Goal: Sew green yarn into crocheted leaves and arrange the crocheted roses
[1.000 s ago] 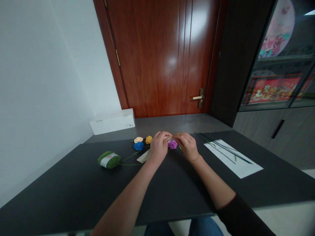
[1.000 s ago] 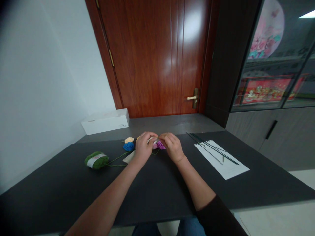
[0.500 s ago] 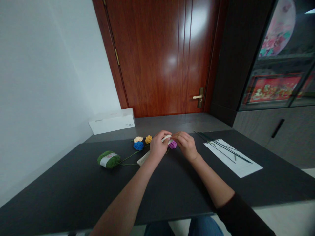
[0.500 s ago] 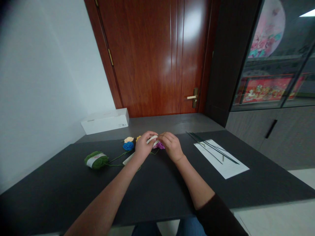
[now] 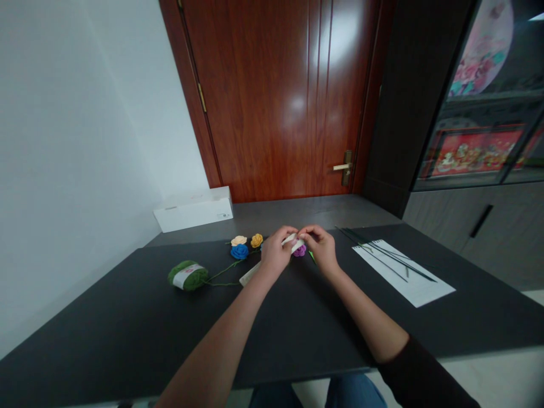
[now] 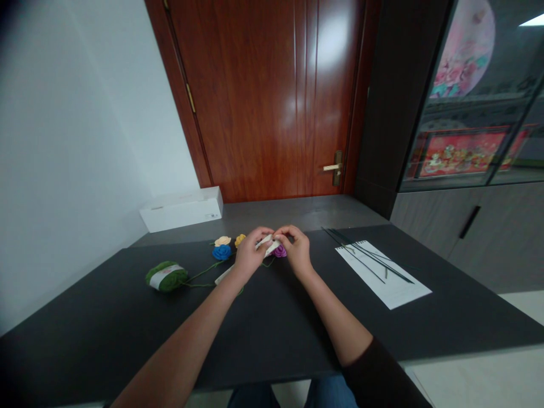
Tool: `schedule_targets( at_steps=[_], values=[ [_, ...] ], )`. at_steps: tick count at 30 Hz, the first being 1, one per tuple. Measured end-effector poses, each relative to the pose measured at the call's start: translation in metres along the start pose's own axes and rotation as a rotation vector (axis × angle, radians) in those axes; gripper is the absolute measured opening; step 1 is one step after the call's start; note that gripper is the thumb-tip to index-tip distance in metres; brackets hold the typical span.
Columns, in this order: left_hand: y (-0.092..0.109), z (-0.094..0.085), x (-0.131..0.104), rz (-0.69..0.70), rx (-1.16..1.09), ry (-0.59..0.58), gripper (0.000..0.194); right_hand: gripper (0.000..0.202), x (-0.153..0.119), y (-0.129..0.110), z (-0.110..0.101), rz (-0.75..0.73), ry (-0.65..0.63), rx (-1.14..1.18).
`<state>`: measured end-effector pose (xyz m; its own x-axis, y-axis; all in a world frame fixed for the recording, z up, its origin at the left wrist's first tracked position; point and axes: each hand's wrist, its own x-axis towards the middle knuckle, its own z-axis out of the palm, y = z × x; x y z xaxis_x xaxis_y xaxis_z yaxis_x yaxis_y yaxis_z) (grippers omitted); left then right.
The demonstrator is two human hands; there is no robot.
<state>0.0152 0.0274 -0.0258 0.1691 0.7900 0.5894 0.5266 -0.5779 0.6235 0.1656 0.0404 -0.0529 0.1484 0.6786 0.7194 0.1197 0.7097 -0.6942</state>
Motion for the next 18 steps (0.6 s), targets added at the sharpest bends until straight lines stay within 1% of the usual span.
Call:
schedule_targets(
  at_steps=[2,4,7,10,14,18],
  values=[
    [-0.003,0.001,0.0,-0.017,-0.035,0.002,0.017,0.012,0.0,0.004,0.002,0.138,-0.029,0.117],
    [-0.007,0.002,-0.001,-0.034,-0.081,0.006,0.014,0.015,0.0,0.005,0.002,0.214,-0.057,0.196],
    [-0.01,0.004,0.0,-0.05,-0.155,0.007,0.01,0.018,0.0,0.005,0.002,0.269,-0.078,0.268],
    [-0.01,0.002,0.002,-0.089,-0.215,-0.007,0.013,0.021,0.0,0.004,0.002,0.302,-0.108,0.306],
    [-0.009,-0.006,0.007,-0.142,-0.34,-0.096,0.019,0.028,0.0,0.003,0.003,0.349,-0.153,0.343],
    [-0.008,-0.012,0.009,-0.149,-0.469,-0.158,0.023,0.036,0.001,-0.002,0.004,0.393,-0.162,0.382]
  ],
)
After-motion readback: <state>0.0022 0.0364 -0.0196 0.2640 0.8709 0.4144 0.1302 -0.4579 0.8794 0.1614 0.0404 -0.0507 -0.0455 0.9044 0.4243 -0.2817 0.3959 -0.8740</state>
